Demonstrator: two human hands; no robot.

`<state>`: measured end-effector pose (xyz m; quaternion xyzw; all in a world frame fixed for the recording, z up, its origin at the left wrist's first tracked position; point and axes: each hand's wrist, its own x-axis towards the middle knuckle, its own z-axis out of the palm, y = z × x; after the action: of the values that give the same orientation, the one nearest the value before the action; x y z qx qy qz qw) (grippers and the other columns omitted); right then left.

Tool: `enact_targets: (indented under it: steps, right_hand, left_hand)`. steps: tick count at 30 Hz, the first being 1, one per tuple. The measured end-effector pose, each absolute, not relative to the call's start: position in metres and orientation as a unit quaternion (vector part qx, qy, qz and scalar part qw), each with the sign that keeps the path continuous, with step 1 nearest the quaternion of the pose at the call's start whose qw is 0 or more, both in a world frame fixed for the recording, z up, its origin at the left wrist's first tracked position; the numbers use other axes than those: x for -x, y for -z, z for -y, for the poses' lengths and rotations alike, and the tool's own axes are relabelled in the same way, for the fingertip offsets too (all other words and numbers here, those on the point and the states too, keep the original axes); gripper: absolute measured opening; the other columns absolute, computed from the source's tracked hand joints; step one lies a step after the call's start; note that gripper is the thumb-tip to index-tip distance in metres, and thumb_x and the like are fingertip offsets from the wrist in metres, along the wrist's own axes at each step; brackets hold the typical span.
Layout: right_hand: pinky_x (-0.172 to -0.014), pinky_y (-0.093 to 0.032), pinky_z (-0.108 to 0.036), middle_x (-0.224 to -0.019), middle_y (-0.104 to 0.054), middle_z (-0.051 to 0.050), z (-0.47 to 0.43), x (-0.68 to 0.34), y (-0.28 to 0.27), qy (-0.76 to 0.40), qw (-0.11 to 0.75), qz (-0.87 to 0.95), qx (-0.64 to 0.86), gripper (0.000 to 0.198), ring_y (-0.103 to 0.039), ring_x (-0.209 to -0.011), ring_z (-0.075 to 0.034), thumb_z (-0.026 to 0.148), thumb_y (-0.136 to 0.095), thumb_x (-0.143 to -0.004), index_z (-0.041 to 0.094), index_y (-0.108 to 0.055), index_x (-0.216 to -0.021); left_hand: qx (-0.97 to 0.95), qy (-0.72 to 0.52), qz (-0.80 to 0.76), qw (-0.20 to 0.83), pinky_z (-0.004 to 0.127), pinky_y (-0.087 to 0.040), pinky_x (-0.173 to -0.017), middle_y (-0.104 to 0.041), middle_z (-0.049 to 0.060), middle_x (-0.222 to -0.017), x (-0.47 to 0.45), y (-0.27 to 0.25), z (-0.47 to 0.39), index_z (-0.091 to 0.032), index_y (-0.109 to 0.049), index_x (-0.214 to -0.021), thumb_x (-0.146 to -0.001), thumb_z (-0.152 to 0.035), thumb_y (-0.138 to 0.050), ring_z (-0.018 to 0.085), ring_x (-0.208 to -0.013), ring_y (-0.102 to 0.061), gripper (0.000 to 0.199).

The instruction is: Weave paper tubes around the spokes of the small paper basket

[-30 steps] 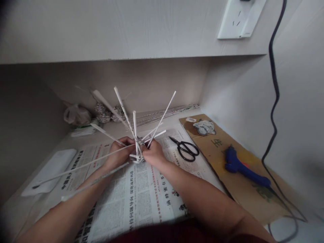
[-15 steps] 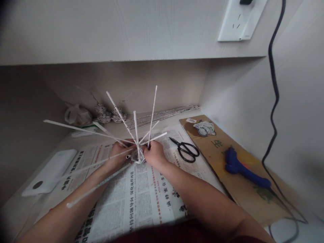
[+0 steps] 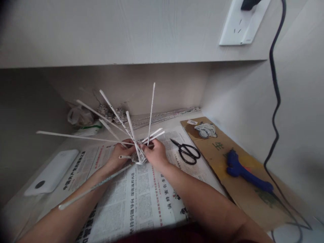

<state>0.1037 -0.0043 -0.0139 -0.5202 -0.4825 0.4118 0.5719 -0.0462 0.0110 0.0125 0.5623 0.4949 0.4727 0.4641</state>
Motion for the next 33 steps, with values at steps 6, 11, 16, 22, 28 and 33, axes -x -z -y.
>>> enact_targets:
  steps: [6, 11, 16, 22, 28, 33]
  right_hand:
    - [-0.06, -0.052, -0.027, -0.071, -0.073, -0.001, 0.003, -0.109, 0.012, -0.367, 0.553, 0.513, 0.544, 0.022, -0.068, -0.064, -0.019, 0.037, -0.079, -0.068, 0.021, -0.066, -0.077]
    - [-0.056, -0.049, -0.025, -0.064, -0.068, 0.002, 0.004, -0.112, 0.013, -0.352, 0.549, 0.537, 0.535, 0.022, -0.063, -0.06, -0.017, 0.04, -0.076, -0.07, 0.021, -0.063, -0.073]
    - [-0.055, -0.049, -0.026, -0.063, -0.068, 0.001, 0.005, -0.109, 0.008, -0.364, 0.564, 0.506, 0.542, 0.022, -0.062, -0.056, -0.016, 0.042, -0.071, -0.075, 0.021, -0.064, -0.077]
    - [-0.058, -0.052, -0.028, -0.067, -0.073, -0.003, 0.001, -0.109, 0.006, -0.36, 0.575, 0.45, 0.581, 0.023, -0.068, -0.064, -0.021, 0.044, -0.067, -0.077, 0.021, -0.066, -0.079]
    - [-0.06, -0.053, -0.029, -0.072, -0.075, -0.005, 0.0, -0.11, 0.009, -0.391, 0.58, 0.426, 0.573, 0.024, -0.071, -0.072, -0.023, 0.043, -0.068, -0.073, 0.02, -0.067, -0.077]
    - [-0.059, -0.052, -0.028, -0.076, -0.074, -0.004, 0.005, -0.106, 0.0, -0.434, 0.599, 0.402, 0.539, 0.026, -0.07, -0.07, -0.021, 0.04, -0.07, -0.067, 0.02, -0.064, -0.082]
  left_hand:
    - [-0.558, -0.481, -0.497, 0.459, 0.025, -0.049, -0.055, -0.071, 0.005, -0.063, 0.046, -0.016, -0.013, -0.015, -0.073, -0.067, -0.053, -0.032, -0.086, 0.017, -0.057, -0.063, 0.026]
    - [-0.555, -0.449, -0.482, 0.508, 0.023, -0.046, -0.051, -0.072, 0.004, -0.064, 0.044, -0.011, -0.011, -0.014, -0.078, -0.08, -0.056, -0.035, -0.086, 0.015, -0.054, -0.061, 0.033]
    - [-0.547, -0.458, -0.494, 0.497, 0.023, -0.045, -0.05, -0.073, 0.004, -0.064, 0.041, -0.006, -0.011, -0.013, -0.079, -0.078, -0.062, -0.034, -0.084, 0.014, -0.052, -0.06, 0.027]
    - [-0.541, -0.508, -0.474, 0.474, 0.025, -0.051, -0.056, -0.077, 0.007, -0.073, 0.034, 0.001, -0.009, -0.015, -0.078, -0.078, -0.065, -0.035, -0.083, 0.017, -0.059, -0.066, 0.025]
    - [-0.557, -0.516, -0.478, 0.441, 0.028, -0.053, -0.061, -0.077, 0.007, -0.074, 0.033, 0.005, -0.01, -0.017, -0.079, -0.076, -0.065, -0.036, -0.085, 0.02, -0.065, -0.069, 0.023]
    - [-0.572, -0.506, -0.502, 0.407, 0.029, -0.054, -0.064, -0.078, 0.008, -0.077, 0.035, 0.004, -0.012, -0.017, -0.079, -0.078, -0.069, -0.037, -0.082, 0.021, -0.069, -0.07, 0.022]
